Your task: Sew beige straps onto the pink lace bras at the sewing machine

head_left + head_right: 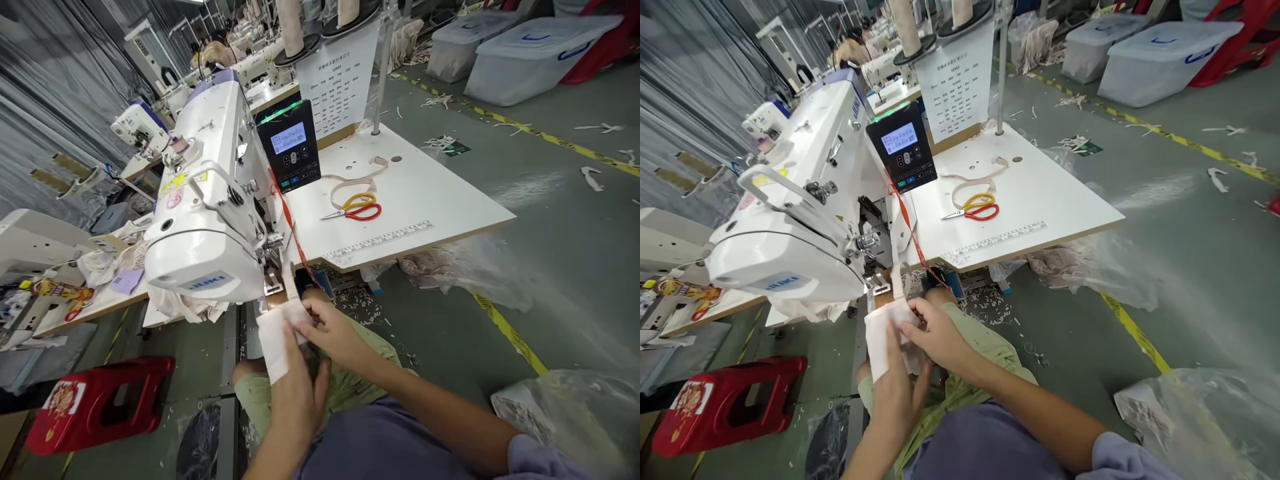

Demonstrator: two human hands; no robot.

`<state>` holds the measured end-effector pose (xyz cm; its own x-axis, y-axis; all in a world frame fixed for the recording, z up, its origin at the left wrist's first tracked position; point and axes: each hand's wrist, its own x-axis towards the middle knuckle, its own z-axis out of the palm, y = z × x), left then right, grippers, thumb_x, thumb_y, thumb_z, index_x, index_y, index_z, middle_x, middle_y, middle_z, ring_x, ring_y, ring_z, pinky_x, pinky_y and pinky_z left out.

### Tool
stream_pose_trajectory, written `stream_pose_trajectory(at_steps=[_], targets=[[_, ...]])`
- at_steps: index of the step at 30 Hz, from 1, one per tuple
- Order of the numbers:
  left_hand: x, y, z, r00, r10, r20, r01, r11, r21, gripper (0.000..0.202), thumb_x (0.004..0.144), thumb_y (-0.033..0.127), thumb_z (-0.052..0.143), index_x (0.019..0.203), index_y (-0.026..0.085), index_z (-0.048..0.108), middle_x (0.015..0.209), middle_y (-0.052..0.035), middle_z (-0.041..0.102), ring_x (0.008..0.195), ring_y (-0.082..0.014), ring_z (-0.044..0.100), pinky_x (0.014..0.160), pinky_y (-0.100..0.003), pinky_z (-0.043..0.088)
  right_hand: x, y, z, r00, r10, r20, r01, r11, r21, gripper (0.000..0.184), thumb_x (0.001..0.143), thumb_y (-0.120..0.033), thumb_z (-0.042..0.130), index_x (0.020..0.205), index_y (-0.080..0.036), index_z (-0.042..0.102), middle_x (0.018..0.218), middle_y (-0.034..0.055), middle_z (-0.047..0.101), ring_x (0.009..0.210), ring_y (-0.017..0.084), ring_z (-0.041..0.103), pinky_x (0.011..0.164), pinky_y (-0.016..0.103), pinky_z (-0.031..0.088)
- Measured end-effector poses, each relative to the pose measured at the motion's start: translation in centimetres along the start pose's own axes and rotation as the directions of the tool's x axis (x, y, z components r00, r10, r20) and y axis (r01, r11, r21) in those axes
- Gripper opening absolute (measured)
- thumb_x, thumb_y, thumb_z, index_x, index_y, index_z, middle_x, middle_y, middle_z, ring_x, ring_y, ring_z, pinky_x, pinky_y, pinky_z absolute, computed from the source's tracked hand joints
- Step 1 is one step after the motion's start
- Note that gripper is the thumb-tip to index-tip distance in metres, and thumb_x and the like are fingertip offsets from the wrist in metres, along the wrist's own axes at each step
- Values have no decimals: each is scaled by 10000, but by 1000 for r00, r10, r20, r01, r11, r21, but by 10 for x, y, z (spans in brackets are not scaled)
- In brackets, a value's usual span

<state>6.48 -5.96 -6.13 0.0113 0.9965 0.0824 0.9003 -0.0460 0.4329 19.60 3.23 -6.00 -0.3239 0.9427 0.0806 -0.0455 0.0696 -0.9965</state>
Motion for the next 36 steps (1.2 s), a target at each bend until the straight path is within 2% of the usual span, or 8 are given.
stream_pose_trajectory(at_steps=[3,7,10,14,18,25,29,36], targets=[[-25,15,14,991,80,110,-54,973,-226,938,943,365,570,1595,101,-51,1454,-296,488,1184,-339,641,833,-419,588,-20,3,-11,998,-48,-40,47,998,-33,223,955,-364,538,838,-200,633,809,17,600,783,185,546,700,307,425],[-40,20,-7,925,118,362,122,809,-575,720,965,332,561,1570,165,206,1031,-116,755,752,-201,727,672,-312,599,-40,-3,-31,993,-113,25,115,984,-135,277,953,-333,534,724,-193,603,742,10,551,735,172,522,679,298,398],[-37,15,-35,987,130,94,-58,836,-545,359,993,272,519,1348,224,527,1030,-66,741,932,-196,712,847,-333,576,-52,-10,-37,974,-153,165,187,958,-215,285,938,-295,533,673,-192,565,683,0,518,671,155,491,622,282,356],[-24,5,-56,899,438,-20,-418,842,-341,560,982,202,482,1515,226,315,1472,-143,494,1422,-262,405,1169,-466,360,-65,-18,-36,896,-247,368,359,891,-277,297,951,-265,509,666,-187,535,636,-14,488,619,132,460,591,265,332],[-23,-9,-56,836,546,62,-515,818,-257,260,940,227,563,1198,202,539,1019,-65,673,1002,-217,628,1021,-438,462,-77,-22,-31,792,-318,521,559,721,-410,258,981,-262,510,759,-179,612,667,-9,523,634,125,487,589,257,337],[-71,-37,-37,611,711,-347,-645,702,303,153,887,68,604,825,199,556,646,20,561,678,-164,528,662,-302,448,-72,-13,-13,470,-586,661,877,225,-424,162,973,-185,557,861,-176,675,674,13,612,638,139,503,702,295,398],[-101,-43,-24,678,592,-436,-478,805,351,181,880,92,638,772,210,554,612,35,551,680,-148,542,702,-294,474,-49,-1,0,359,-570,739,932,257,-255,137,967,-186,564,891,-176,678,710,23,635,672,151,542,773,316,432],[-129,-62,-13,822,118,-557,-59,991,124,121,929,159,526,836,210,585,673,-10,617,642,-162,580,620,-294,445,-1,27,1,381,-295,877,867,444,-227,62,944,-229,612,896,-196,633,798,20,652,781,180,598,825,341,437]])
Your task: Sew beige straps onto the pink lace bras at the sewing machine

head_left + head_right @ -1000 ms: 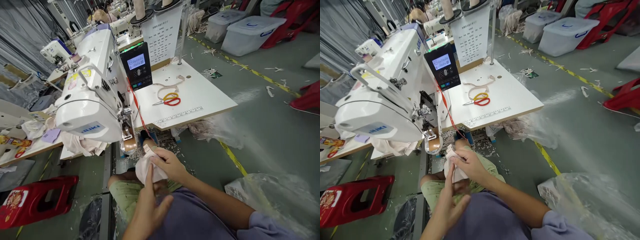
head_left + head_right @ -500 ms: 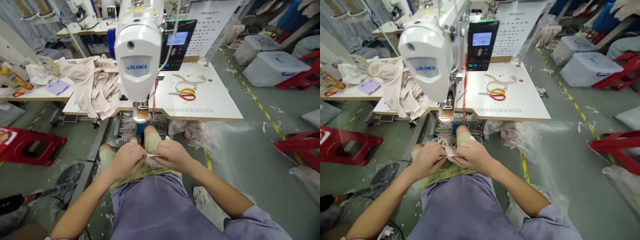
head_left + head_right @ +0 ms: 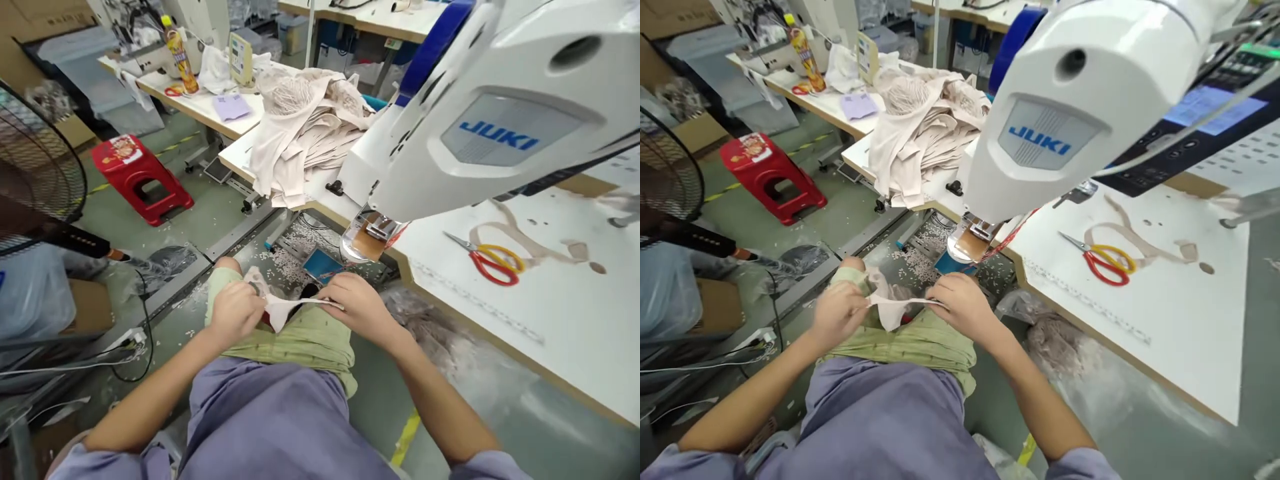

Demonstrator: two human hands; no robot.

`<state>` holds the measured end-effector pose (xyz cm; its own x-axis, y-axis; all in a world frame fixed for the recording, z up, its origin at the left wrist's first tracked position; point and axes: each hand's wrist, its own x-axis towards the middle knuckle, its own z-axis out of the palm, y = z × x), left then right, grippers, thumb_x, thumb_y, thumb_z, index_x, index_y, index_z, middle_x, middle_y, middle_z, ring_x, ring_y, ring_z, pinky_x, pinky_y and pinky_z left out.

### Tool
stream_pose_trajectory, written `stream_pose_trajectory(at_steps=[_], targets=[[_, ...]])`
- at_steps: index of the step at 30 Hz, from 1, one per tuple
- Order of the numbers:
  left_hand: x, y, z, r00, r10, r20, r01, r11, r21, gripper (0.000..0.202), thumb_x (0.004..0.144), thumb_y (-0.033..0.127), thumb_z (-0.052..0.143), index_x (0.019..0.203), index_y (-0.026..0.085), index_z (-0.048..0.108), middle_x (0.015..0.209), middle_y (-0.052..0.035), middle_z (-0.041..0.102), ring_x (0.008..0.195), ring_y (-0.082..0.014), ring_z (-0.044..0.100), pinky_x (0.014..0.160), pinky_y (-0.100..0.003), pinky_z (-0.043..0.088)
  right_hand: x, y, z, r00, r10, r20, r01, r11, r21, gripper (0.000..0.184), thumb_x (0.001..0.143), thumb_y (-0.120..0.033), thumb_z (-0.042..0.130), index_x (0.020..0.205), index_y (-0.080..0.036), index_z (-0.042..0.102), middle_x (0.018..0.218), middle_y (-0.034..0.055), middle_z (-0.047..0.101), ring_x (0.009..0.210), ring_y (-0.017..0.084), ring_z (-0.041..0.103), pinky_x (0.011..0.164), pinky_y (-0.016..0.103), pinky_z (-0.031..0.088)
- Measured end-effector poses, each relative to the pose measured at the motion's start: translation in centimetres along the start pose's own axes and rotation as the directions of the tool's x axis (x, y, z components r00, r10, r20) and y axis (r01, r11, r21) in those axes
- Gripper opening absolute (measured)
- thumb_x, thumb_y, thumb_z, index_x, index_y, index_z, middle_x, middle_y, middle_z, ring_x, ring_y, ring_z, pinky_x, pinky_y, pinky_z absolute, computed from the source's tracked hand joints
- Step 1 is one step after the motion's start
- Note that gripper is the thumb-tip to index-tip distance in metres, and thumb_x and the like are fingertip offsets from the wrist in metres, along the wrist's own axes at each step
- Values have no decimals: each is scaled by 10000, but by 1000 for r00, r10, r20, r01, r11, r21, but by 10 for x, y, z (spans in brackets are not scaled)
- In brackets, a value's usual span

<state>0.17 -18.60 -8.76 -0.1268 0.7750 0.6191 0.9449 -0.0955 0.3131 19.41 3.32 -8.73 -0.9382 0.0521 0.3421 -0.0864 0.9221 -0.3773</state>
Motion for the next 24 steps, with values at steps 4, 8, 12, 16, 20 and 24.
stream_pose_trajectory(at_steps=[4,8,12,16,20,24], targets=[[-8,-27,3,980,-194,-38,187,972,-141,90,894,127,609,876,207,573,710,4,642,633,-140,596,611,-259,446,5,17,26,956,132,-262,-131,991,19,177,852,-30,544,829,-202,575,831,27,633,784,184,572,689,314,419],[-18,-67,4,979,-204,-20,200,973,-111,106,900,106,580,880,210,576,678,4,604,615,-155,568,596,-273,435,44,21,64,821,211,-530,-145,976,163,234,823,9,541,785,-221,559,808,1,548,733,153,534,640,282,416],[-25,-110,-16,972,-236,5,236,970,-59,110,906,113,579,880,220,571,673,3,625,609,-156,575,603,-279,449,115,12,87,759,352,-548,-192,925,329,232,818,-2,588,762,-224,559,841,-3,515,777,153,530,674,291,433],[-23,-145,-61,917,-394,-60,384,914,-131,130,883,93,602,873,223,597,657,12,632,593,-142,576,611,-266,447,201,-3,88,775,443,-451,-256,872,417,201,815,-42,626,750,-223,569,940,9,529,880,166,550,725,303,459],[-12,-109,-121,641,-767,39,744,607,-278,164,898,150,547,760,207,616,630,-12,647,600,-153,601,593,-258,442,251,-49,63,847,488,-212,-338,801,494,78,856,-184,621,908,-228,584,1088,63,574,1027,225,590,846,398,504],[15,-17,-175,387,-919,71,895,356,-270,87,773,157,654,713,218,641,639,37,696,558,-105,634,529,-180,455,251,-120,22,939,244,243,-313,897,310,639,790,-359,674,1381,-217,475,1485,202,435,1395,401,397,1068,642,372]])
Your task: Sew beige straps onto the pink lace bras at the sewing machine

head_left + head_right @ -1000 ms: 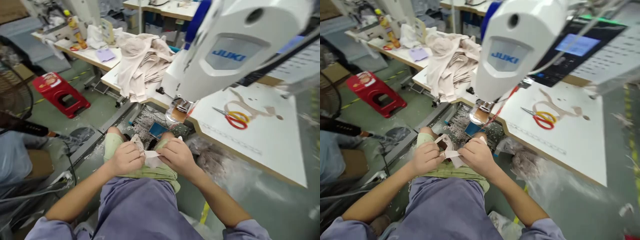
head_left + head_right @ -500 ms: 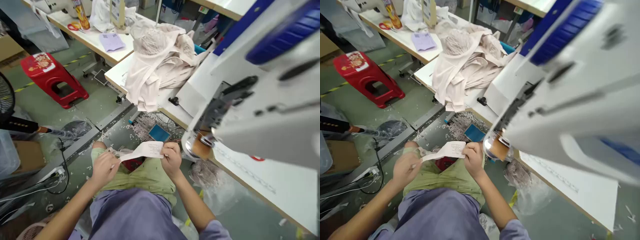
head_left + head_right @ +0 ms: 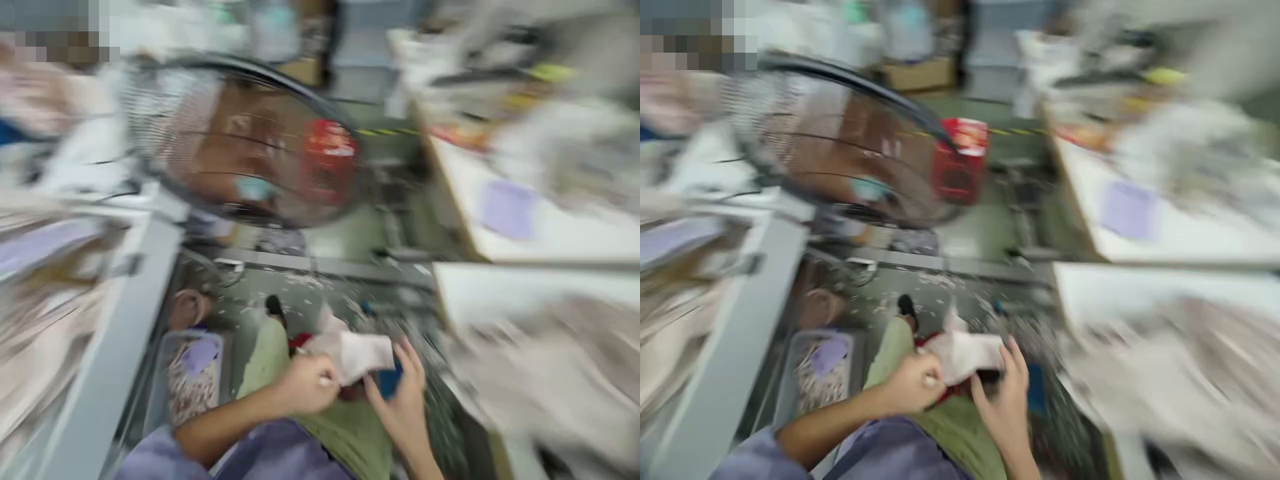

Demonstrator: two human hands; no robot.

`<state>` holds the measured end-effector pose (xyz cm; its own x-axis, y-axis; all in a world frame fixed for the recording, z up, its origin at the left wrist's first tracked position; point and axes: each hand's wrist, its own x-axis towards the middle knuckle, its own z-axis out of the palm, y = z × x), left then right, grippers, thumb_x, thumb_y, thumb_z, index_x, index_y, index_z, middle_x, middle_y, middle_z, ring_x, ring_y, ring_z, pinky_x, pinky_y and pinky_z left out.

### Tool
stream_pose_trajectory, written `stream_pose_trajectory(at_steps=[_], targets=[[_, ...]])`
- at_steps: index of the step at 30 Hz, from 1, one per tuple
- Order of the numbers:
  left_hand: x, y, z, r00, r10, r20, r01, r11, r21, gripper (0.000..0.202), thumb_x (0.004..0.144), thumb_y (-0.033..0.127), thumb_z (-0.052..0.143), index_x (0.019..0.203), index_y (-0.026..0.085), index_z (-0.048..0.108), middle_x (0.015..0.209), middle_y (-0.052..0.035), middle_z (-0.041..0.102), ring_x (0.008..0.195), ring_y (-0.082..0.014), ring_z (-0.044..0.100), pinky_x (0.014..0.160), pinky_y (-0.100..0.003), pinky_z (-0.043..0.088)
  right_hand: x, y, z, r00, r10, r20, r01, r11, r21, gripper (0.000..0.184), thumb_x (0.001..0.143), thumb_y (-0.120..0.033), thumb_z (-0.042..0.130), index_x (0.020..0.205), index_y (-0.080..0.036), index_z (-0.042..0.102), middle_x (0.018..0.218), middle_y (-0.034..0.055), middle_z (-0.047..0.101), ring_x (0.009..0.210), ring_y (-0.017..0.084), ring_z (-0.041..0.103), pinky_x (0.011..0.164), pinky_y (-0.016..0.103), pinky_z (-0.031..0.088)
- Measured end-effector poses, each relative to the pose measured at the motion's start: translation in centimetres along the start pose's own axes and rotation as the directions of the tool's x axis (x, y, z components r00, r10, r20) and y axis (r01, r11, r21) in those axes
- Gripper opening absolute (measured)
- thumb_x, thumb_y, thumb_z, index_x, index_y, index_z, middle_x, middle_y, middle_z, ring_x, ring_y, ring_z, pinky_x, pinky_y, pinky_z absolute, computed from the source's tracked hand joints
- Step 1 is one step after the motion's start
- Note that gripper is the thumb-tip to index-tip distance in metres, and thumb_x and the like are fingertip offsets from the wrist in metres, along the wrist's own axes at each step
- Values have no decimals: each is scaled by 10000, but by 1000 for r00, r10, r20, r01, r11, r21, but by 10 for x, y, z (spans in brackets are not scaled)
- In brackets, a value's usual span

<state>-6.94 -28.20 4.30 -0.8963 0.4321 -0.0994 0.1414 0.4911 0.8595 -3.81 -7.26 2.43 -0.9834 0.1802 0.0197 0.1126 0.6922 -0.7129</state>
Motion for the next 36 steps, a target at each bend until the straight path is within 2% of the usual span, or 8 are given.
stream_pose_trajectory(at_steps=[2,4,7,9,15,18,31,36], targets=[[-14,11,-29,995,-98,-15,98,995,0,149,628,216,797,688,248,664,635,80,708,552,-101,644,506,-164,449,12,-31,17,874,-186,449,185,982,45,548,746,-360,650,1284,-265,616,1384,173,580,1366,441,448,1119,695,282],[-24,1,-80,958,-280,59,283,959,-36,165,623,224,796,732,256,676,707,70,734,622,-127,679,524,-180,458,41,-73,60,583,-296,757,241,952,186,359,738,-369,597,1062,-328,745,1171,140,720,1182,421,626,1071,615,415],[-63,-20,-165,887,-452,-93,443,891,-103,136,686,276,765,794,262,684,750,59,735,679,-150,698,553,-197,472,74,-160,129,205,-328,922,280,923,266,287,761,-441,532,862,-347,783,982,124,774,934,383,732,784,464,590],[-102,-28,-210,805,-480,-348,462,876,-140,197,698,326,783,857,261,686,770,56,729,680,-142,689,578,-192,492,82,-216,155,116,-303,946,357,901,245,331,794,-477,505,860,-308,782,925,120,778,848,360,744,701,418,588],[-229,-64,-299,227,-530,-817,620,726,-298,295,911,232,545,1193,156,580,1206,-156,648,1144,-286,597,1003,-455,485,90,-332,178,266,-123,956,300,953,39,467,812,-641,539,824,-238,775,886,136,775,872,371,727,708,401,586],[-275,-93,-323,78,-507,-858,652,677,-341,259,947,210,486,1185,159,575,1203,-164,624,1178,-310,558,1030,-512,445,93,-367,197,333,-113,936,230,972,36,544,777,-671,576,915,-179,761,981,154,767,989,379,706,831,405,583],[-228,-242,-431,283,-679,-677,543,696,-470,339,893,343,690,1166,148,641,1305,-127,598,1249,-289,526,1099,-527,384,97,-448,285,151,-194,969,170,971,168,682,804,-757,552,1042,-153,763,1093,161,751,1072,349,682,1002,469,507],[-221,-264,-447,275,-811,-516,347,585,-734,305,922,436,656,991,140,672,1033,-67,691,980,-217,654,935,-447,520,121,-472,315,136,-189,972,118,978,174,652,823,-733,560,1020,-146,763,1053,156,759,1045,334,691,972,435,527]])
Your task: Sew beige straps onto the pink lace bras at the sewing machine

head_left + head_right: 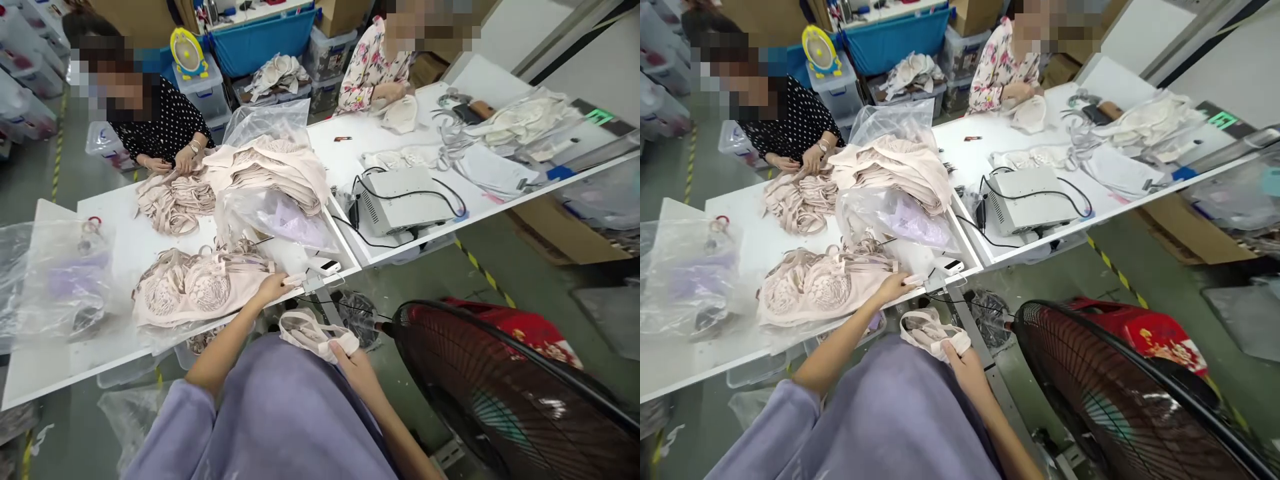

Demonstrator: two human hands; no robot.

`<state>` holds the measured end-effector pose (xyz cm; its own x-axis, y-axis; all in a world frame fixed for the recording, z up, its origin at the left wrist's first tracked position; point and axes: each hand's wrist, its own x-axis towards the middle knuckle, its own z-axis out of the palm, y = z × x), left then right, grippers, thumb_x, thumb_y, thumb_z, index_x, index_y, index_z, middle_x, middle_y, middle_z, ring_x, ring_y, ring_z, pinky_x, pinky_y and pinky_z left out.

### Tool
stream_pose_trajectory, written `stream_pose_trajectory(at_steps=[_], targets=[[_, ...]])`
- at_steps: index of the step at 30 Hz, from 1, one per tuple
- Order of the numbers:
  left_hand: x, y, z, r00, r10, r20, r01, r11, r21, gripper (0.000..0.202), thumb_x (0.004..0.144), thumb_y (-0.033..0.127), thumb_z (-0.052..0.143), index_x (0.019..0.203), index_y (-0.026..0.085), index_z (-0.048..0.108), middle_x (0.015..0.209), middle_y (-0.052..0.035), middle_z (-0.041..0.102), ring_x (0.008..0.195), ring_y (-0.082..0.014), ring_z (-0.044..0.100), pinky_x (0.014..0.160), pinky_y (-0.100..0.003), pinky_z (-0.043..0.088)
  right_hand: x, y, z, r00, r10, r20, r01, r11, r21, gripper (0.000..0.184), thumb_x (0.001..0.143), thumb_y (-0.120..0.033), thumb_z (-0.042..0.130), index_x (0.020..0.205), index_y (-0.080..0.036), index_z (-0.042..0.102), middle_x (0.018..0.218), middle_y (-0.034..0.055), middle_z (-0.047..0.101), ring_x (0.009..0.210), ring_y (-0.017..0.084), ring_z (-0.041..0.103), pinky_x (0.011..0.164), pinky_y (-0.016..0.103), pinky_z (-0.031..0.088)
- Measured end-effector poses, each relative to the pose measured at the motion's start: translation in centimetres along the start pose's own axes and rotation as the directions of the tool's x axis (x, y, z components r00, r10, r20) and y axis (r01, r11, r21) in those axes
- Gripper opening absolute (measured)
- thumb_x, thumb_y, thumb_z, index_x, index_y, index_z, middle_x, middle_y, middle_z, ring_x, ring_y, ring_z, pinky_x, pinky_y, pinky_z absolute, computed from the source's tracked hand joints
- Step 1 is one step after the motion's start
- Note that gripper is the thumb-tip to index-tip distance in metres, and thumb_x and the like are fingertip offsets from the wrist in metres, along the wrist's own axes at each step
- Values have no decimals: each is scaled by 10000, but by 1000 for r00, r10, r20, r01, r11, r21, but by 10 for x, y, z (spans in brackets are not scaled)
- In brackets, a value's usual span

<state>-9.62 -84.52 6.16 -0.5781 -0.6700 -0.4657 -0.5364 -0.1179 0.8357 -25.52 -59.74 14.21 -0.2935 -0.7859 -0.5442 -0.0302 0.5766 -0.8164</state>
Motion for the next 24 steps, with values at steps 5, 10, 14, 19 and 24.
stream_pose_trajectory(at_steps=[5,10,14,19,24], targets=[[-11,0,-12,987,-143,-76,94,888,-450,496,912,576,590,1098,120,653,1049,-123,738,961,-236,699,926,-431,543,40,1,-19,998,61,-5,-60,995,77,631,800,-712,610,1027,-142,754,1103,166,747,1082,345,674,1002,464,493],[-31,5,-16,959,-247,-138,71,682,-728,527,835,523,698,1151,106,631,1044,-160,755,986,-280,717,955,-438,549,67,-7,-26,990,135,29,-136,988,66,659,735,-738,644,978,-137,764,1050,155,763,1057,362,675,981,471,490],[-44,10,-18,953,-265,-148,30,567,-823,473,866,432,682,1204,109,611,1120,-162,742,1059,-286,704,1004,-444,538,70,-22,-23,987,150,54,-152,988,32,671,727,-746,642,958,-129,767,1027,153,767,1045,371,678,972,459,494],[-46,11,-17,958,-247,-146,19,563,-826,468,893,435,636,1219,100,608,1159,-181,723,1112,-314,679,1027,-484,519,68,-25,-15,982,165,96,-162,986,-34,692,752,-772,599,957,-130,760,1017,156,763,1019,356,683,958,457,498],[-65,17,-15,945,-210,-252,-24,723,-690,546,892,471,625,1312,129,551,1400,-193,576,1386,-358,453,1170,-560,343,54,-26,-12,980,172,95,-176,984,34,639,773,-739,629,1004,-152,731,1069,139,749,1052,332,672,974,439,496]])
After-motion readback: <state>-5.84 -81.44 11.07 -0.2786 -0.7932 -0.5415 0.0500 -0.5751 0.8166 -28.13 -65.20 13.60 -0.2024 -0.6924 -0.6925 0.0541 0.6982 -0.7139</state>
